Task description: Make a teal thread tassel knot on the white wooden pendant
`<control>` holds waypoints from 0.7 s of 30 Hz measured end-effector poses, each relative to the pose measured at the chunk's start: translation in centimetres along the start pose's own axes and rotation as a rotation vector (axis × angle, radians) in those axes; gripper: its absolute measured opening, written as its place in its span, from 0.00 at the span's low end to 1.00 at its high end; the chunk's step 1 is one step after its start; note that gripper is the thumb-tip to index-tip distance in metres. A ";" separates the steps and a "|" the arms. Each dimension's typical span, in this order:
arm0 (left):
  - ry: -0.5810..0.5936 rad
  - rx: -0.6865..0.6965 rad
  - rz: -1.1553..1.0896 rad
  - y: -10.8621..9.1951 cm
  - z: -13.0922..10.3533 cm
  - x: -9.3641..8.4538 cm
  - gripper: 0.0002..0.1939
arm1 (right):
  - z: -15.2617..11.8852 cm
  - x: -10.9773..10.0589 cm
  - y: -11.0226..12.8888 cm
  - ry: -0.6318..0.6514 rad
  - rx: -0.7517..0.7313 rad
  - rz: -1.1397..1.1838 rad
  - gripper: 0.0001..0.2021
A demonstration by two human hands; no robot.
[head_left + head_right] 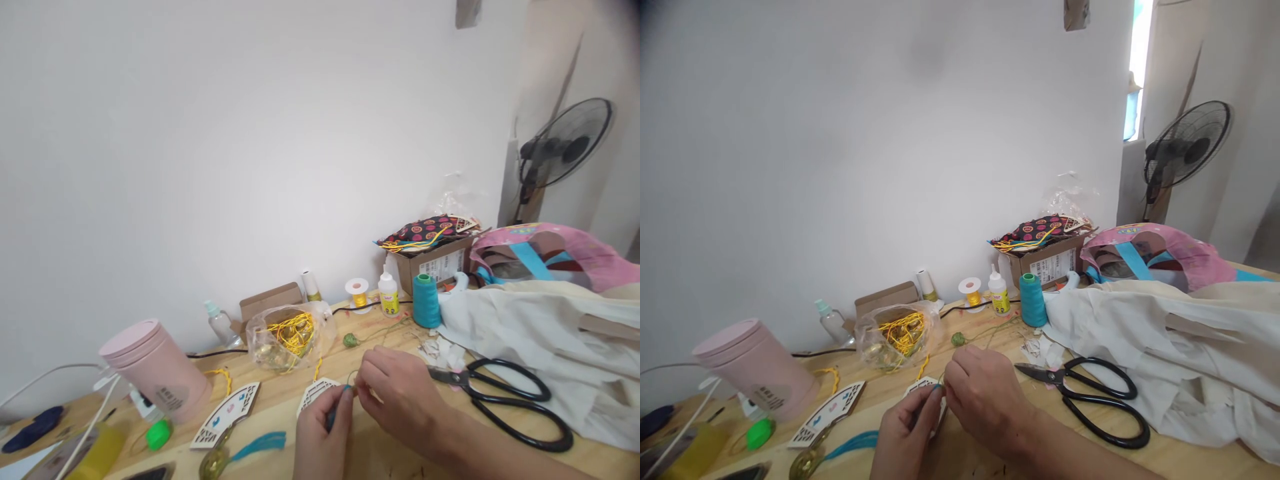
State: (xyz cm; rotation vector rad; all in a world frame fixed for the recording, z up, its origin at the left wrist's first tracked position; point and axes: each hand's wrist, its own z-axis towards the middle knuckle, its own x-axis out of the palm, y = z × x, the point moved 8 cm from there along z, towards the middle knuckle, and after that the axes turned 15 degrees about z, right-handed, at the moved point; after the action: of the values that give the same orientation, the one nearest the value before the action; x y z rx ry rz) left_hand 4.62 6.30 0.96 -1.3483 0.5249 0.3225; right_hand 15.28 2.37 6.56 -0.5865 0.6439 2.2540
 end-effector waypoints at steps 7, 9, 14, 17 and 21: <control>-0.057 -0.014 -0.032 -0.1 -0.1 -0.3 0.15 | -0.1 0.0 0.2 -0.016 -0.004 -0.002 0.08; -0.081 0.001 -0.018 -0.2 -0.2 -0.6 0.15 | -0.1 0.0 -0.2 -0.021 0.060 0.014 0.07; -0.006 0.029 0.054 -0.2 -0.1 -0.2 0.17 | -0.2 0.1 -0.2 0.009 0.057 -0.021 0.07; 0.063 0.004 0.079 0.1 -0.1 0.4 0.19 | -0.4 0.3 0.0 0.039 0.024 -0.045 0.06; 0.024 -0.015 0.028 0.1 -0.1 0.1 0.18 | -0.3 0.3 -0.4 0.033 0.081 -0.013 0.06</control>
State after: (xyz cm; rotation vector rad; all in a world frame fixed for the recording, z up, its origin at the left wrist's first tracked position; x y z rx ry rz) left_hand 4.65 6.24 0.77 -1.3613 0.5629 0.3342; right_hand 15.44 2.59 6.00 -0.5873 0.7424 2.1987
